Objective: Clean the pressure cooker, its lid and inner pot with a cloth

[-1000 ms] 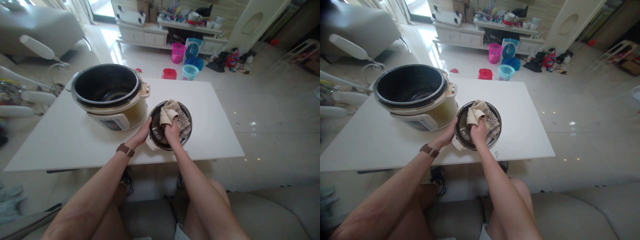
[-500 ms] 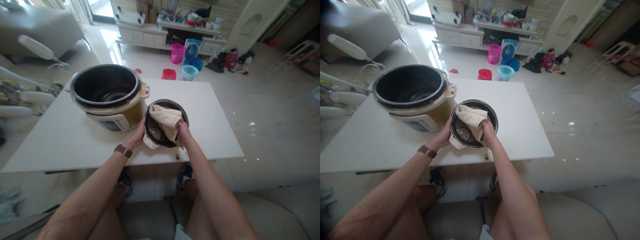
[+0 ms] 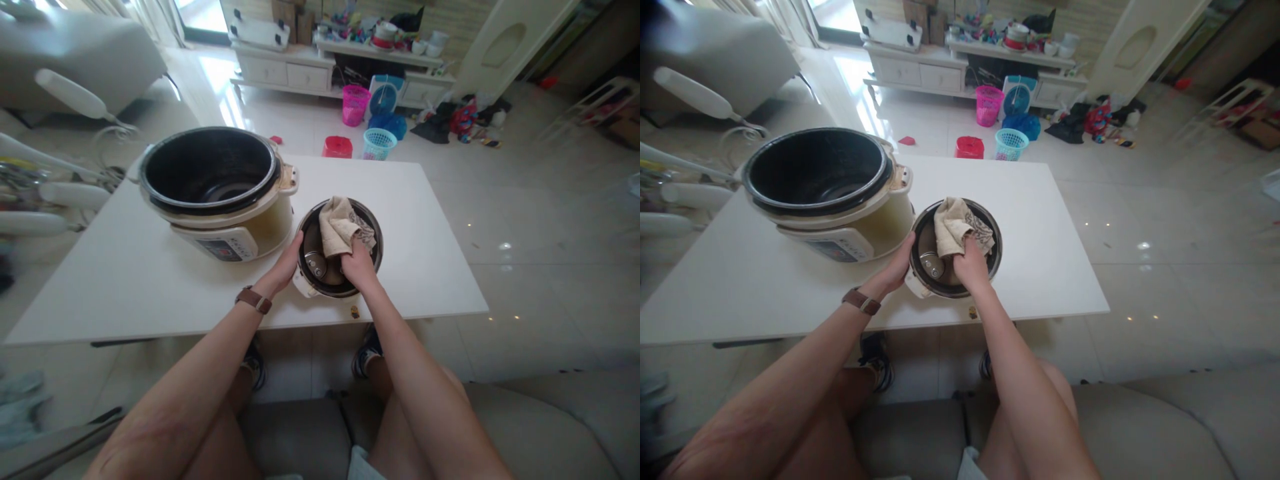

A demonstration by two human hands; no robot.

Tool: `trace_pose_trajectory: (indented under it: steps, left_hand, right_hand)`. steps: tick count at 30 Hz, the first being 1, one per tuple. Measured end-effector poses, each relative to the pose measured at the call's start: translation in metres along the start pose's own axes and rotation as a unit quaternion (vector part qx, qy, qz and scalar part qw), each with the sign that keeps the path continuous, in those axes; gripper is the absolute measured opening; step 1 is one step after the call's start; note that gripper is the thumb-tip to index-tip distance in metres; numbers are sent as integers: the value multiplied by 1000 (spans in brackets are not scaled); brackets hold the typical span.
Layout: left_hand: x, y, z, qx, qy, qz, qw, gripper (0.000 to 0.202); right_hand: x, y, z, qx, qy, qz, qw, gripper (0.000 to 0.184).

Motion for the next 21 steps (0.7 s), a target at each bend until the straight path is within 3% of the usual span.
trace_pose_trajectory:
  steps: [6,10,13,17,19,21]
  left_hand:
    - [-1,4,1,-1,-3,8,1000,63]
    - [3,2,2,-7,-34,36,999,68]
    - [10,0,3,-6,-68,47,997,70]
    - [8,0,4,-14,-68,49,996,71]
    - [6,-1,4,-20,-65,51,996,69]
    - [7,-1,4,-24,-69,53,996,70]
  right_hand:
    - [5,24,12,37,24,10,999,46]
    - [8,34,12,43,14,-64,997,51]
    - [-6,15,2,-34,43,-99,994,56]
    - [-21,-37,-4,-178,67,-99,977,54]
    - [-21,-54,-2,-205,61,-79,974,55]
    - [-16,-58,-2,-190,47,-47,979,55]
Point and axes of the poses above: each hand's wrist, its own z-axis away from the middle knuckle, its own y-axis out of the palm, x = y × z, the point moved 10 cm from there along -z, towards the middle knuckle, and after that the axes turned 10 degrees about z, right-handed, at the moved point
